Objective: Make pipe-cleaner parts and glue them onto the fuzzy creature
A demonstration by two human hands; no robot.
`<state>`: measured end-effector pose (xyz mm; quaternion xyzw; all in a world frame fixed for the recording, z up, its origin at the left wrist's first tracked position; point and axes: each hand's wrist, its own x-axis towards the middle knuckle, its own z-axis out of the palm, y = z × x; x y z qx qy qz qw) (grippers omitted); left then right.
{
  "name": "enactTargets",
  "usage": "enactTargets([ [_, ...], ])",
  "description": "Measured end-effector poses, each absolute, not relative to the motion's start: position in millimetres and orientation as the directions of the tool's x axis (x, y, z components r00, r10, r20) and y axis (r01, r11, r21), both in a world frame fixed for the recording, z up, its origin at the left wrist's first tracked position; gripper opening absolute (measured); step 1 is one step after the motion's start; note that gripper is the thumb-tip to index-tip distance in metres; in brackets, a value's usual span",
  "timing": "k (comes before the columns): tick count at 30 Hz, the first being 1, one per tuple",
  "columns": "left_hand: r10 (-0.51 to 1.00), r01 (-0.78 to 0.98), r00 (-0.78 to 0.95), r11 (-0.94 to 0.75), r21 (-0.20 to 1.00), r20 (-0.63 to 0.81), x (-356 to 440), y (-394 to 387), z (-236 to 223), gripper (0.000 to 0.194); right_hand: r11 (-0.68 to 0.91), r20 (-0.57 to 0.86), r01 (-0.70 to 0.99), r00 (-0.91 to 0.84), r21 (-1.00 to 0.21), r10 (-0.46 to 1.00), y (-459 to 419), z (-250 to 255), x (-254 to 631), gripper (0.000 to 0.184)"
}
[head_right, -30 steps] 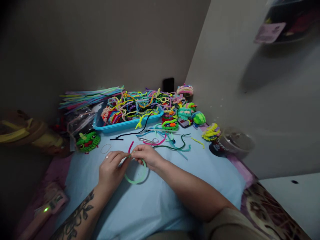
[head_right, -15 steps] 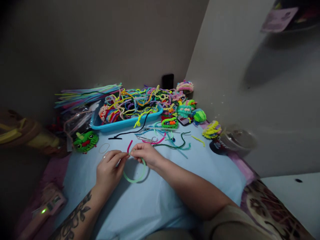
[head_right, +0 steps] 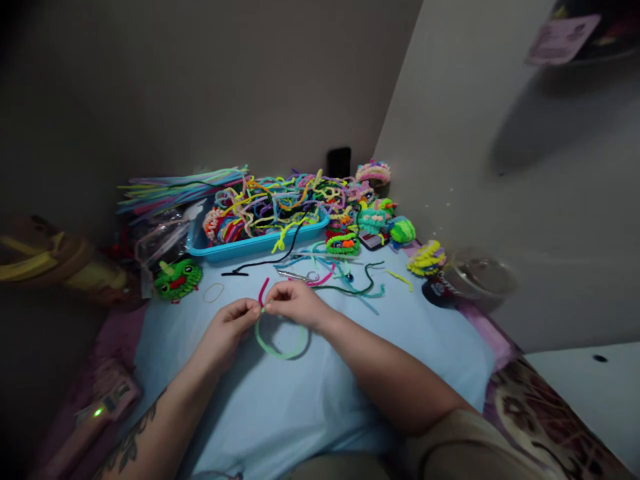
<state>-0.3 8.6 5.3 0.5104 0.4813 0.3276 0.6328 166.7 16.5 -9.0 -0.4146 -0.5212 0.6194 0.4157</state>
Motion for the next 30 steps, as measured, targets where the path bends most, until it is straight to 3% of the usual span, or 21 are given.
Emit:
enactTargets([
  [4, 0.666, -0.137, 0.542, 0.671, 0.728, -0.512, -2.7, 11.2, 5.2, 0.022, 0.213, 0.172, 0.084, -0.348, -0.973, 0.922, 16.6, -3.4, 173.9, 0.011],
  [7, 0.512, -0.182, 0.641, 0.825, 0.535, -0.571, -4.0, 12.2, 4.6, 0.018, 0.411, 0.318, 0.173, -0.399, -0.895, 0.860, 15.6, -1.2, 177.2, 0.014],
  [9, 0.471, -0.206, 0.662, 0.862, 0.464, -0.583, -4.4, 11.8, 4.1, 0.014, 0.442, 0.338, 0.190, -0.410, -0.877, 0.847, 14.9, -0.6, 178.2, 0.016],
  [24, 0.468, -0.218, 0.701, 0.859, 0.463, -0.538, -0.9, 5.9, 5.1, 0.011, 0.382, 0.306, 0.138, -0.385, -0.914, 0.871, 14.0, -1.9, 179.3, 0.014],
  [30, 0.520, -0.223, 0.692, 0.814, 0.537, -0.501, 0.4, 5.3, 1.1, 0.013, 0.336, 0.268, 0.140, -0.359, -0.931, 0.894, 12.7, -1.5, 178.7, 0.012],
])
